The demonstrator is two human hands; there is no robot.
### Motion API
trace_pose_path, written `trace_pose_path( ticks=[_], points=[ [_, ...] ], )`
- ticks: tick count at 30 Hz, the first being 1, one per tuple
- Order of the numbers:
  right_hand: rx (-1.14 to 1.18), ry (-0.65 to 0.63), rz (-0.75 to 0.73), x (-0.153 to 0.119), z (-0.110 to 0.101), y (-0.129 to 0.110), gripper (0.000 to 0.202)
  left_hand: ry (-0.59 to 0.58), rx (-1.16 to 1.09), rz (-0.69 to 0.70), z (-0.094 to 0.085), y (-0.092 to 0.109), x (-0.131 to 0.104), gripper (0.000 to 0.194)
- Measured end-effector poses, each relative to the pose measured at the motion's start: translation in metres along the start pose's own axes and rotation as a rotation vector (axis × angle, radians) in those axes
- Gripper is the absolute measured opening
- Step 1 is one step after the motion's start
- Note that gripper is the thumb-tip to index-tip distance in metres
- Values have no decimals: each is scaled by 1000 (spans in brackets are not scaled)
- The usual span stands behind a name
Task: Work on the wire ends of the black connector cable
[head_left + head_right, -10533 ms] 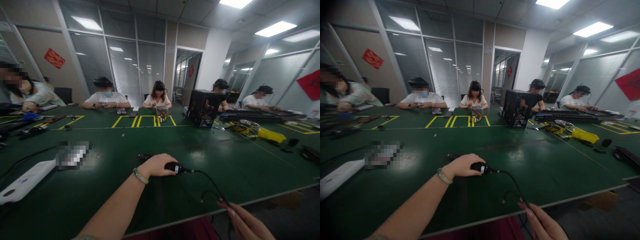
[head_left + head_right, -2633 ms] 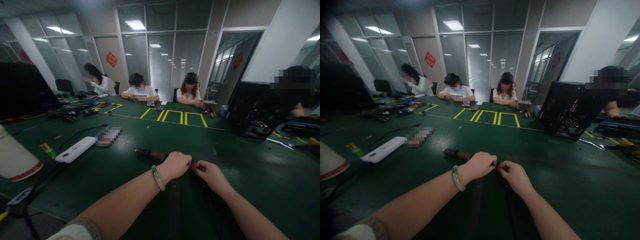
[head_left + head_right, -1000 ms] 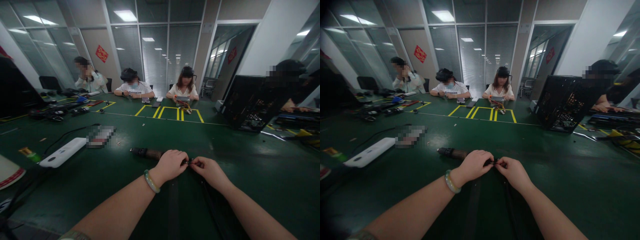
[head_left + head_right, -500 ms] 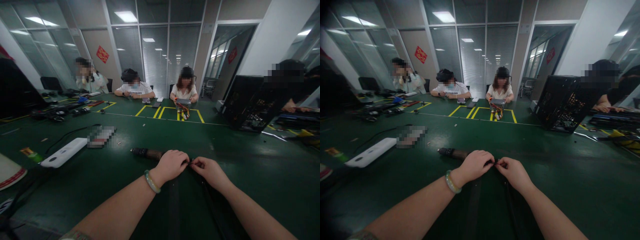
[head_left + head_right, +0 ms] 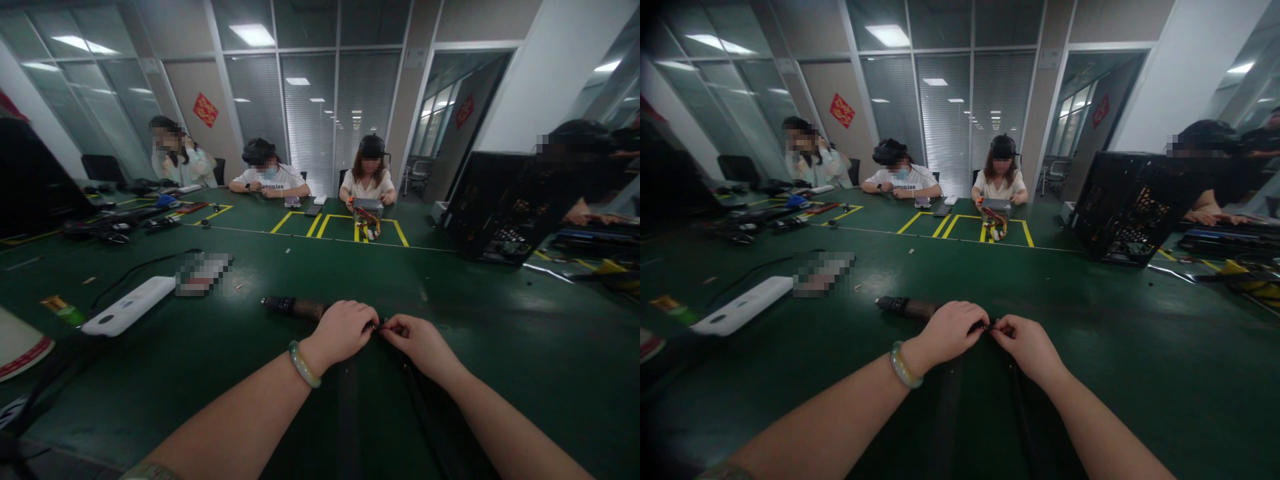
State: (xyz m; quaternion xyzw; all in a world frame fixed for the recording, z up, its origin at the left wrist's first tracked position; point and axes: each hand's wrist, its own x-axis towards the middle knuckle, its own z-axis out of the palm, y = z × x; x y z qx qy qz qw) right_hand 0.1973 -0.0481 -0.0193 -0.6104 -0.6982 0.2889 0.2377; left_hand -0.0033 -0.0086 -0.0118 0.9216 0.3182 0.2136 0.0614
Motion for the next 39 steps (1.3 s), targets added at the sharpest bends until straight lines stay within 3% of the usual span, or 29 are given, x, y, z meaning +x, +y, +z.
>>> trace_pose_path(
  ticks=[39],
  points=[
    [21,20,-10,0,3,-1,15,12,9,6,3,0,1,10]
  ],
)
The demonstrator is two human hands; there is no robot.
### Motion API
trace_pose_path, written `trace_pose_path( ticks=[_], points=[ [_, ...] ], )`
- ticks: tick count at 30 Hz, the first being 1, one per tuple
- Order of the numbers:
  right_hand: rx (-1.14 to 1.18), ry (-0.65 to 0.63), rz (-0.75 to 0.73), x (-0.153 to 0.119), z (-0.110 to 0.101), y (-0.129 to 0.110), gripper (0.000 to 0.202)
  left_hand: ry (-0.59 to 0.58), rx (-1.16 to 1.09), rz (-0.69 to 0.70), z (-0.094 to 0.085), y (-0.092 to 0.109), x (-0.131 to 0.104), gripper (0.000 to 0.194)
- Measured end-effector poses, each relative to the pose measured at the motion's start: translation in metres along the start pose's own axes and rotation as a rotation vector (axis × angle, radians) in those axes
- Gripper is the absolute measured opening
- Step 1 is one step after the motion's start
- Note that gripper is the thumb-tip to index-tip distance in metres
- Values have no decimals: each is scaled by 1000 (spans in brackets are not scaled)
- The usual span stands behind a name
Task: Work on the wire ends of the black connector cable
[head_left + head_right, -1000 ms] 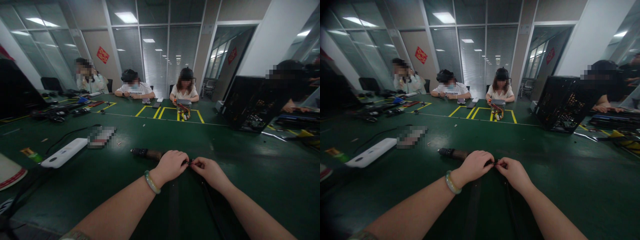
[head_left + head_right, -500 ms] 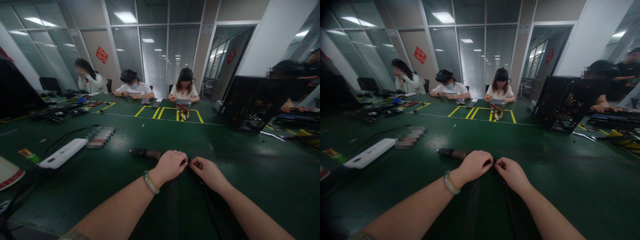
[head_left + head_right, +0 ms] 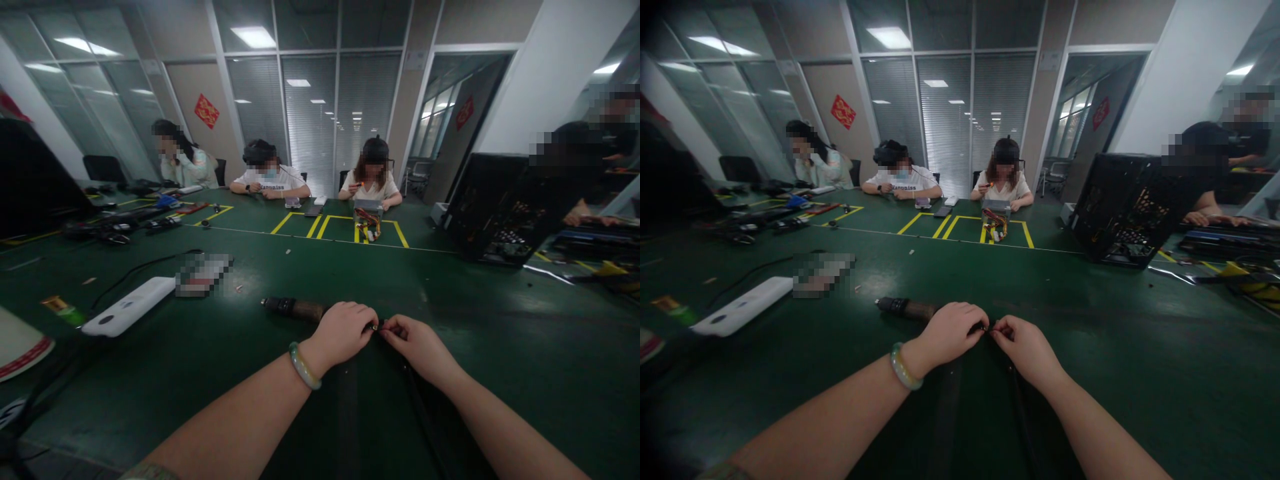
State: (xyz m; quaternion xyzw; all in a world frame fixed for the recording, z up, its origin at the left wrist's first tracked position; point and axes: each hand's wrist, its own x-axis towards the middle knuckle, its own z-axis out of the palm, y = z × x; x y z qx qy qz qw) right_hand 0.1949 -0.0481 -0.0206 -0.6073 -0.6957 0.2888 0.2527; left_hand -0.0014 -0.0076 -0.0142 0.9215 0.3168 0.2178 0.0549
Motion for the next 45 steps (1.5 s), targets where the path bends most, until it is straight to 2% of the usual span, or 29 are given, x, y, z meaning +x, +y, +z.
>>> trace_pose_path(
  ticks=[4,12,18,24,31,36,45],
  points=[
    [25,-11,-1,1,1,3,15,28,16,-26,1,0,0,19],
    [-10,4,-6,1,1,4,14,2,1,-7,1,0,0,6],
    [-2,2,15,-1,0,1,14,14,5,-27,0,2,-1,15],
    [4,-15,23,-1,-1,-1,16,-7,16,-23,-2,2,0,7],
    [-10,-4,12,1,0,-1,15,17,16,-34,-2,2,-1,16],
    [-20,-8,23,0,-1,-2,17,-2,9,-15,0,0,0,7],
    [-4,-9,21,0,0,1,16,8,18,-37,-1,2,-1,15]
  ],
)
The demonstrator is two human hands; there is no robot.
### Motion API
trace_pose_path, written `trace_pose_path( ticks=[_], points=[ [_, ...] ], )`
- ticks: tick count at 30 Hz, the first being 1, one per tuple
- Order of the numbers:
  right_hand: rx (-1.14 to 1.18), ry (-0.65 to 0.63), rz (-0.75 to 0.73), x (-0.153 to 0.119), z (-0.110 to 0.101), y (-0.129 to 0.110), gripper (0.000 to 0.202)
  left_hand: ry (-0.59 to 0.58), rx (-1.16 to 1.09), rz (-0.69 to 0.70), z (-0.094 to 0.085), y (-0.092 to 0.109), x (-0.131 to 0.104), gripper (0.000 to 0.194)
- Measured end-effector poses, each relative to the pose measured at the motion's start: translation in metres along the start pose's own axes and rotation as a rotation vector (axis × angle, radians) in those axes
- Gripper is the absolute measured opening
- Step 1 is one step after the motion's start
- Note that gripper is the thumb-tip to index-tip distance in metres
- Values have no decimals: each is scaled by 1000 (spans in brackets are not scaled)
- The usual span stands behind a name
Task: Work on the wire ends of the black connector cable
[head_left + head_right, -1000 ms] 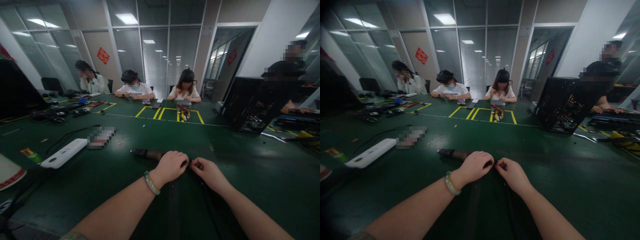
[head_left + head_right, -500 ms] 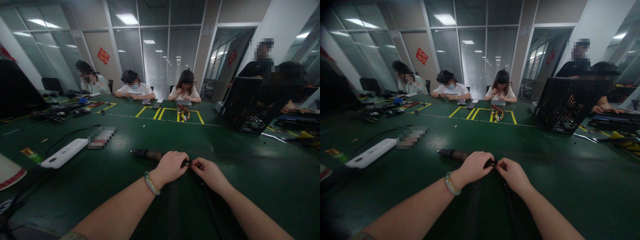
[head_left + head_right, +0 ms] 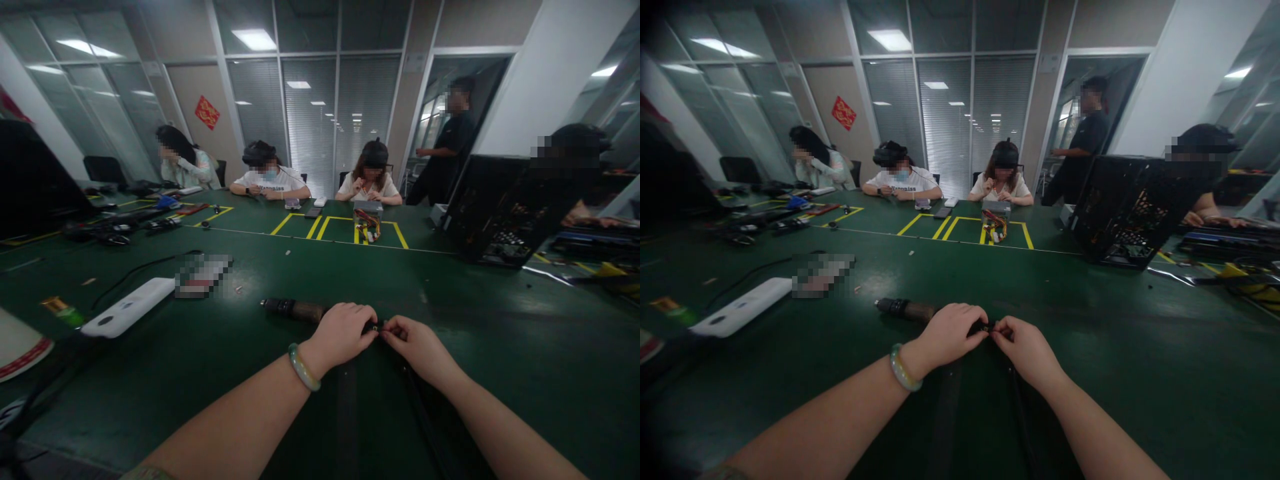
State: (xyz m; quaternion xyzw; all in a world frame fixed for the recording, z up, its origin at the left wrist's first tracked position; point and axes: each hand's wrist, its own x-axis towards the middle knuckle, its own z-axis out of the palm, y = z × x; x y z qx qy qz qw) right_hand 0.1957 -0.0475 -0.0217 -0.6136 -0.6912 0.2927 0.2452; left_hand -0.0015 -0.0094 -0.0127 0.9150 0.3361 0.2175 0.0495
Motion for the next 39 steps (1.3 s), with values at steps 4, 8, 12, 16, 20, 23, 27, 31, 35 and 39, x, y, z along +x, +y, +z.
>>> trace_pose_path(
  ticks=[4,8,12,16,20,23,27,31,35,39],
  points=[
    [14,-3,-8,-1,0,0,16,-25,0,18,1,0,1,7],
    [20,11,-21,-1,1,0,16,-24,14,20,0,0,1,12],
    [15,23,-26,0,1,1,16,-4,12,7,0,0,0,17],
    [23,20,-39,0,2,2,16,-30,19,38,1,-1,1,8],
    [25,32,-33,0,2,0,16,-23,20,34,1,-1,1,12],
    [8,30,-16,-1,1,-3,15,-6,29,3,1,0,0,18],
    [-9,19,-5,-1,-1,-4,16,-22,15,27,-1,0,0,9],
    [3,1,-10,-1,0,0,16,-31,12,28,-3,1,0,11],
    [8,-11,-4,0,1,2,16,-29,29,-13,-3,1,0,15],
    [12,-12,-1,-1,0,0,16,-30,-3,29,-2,0,0,7]
  ],
)
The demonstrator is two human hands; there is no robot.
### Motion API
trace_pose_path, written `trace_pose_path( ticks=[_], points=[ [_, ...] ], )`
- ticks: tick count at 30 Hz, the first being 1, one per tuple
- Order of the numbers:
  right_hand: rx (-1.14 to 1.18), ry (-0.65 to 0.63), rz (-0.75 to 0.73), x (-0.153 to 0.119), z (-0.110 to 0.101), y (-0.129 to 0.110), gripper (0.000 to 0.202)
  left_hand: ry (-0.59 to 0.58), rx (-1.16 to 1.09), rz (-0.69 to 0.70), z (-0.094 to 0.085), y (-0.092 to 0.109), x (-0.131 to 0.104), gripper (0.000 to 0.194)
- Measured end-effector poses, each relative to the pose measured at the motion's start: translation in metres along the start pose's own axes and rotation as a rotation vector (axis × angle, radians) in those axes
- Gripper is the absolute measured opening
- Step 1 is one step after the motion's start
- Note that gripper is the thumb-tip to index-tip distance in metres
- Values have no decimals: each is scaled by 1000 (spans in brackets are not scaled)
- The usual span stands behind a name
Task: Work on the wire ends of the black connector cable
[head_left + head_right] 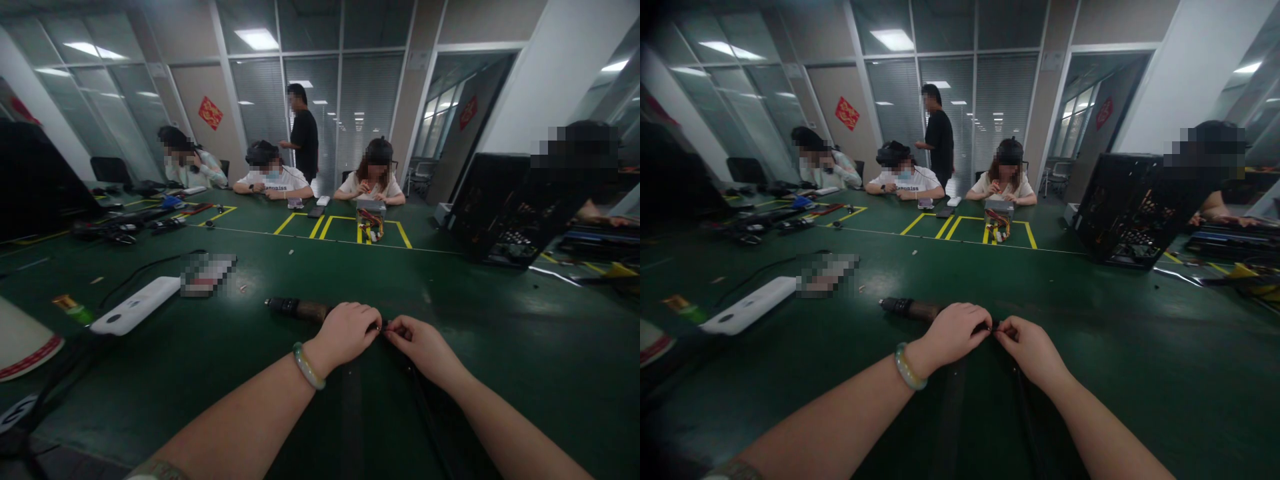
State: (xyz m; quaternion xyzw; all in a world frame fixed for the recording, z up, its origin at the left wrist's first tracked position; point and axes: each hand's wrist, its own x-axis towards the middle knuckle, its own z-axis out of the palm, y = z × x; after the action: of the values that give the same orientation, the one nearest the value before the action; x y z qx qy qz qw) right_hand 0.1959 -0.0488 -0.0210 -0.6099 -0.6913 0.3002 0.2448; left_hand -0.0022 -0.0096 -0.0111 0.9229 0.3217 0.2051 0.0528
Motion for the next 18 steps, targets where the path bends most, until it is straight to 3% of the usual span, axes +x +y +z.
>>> trace_pose_path(
  ticks=[8,14,18],
  points=[
    [8,19,-21,3,2,5,16,26,30,-19,3,0,0,16],
    [17,27,-20,2,3,6,16,14,9,1,3,-1,1,5],
    [-2,32,-18,1,1,2,17,25,-4,7,4,-2,0,10]
  ],
)
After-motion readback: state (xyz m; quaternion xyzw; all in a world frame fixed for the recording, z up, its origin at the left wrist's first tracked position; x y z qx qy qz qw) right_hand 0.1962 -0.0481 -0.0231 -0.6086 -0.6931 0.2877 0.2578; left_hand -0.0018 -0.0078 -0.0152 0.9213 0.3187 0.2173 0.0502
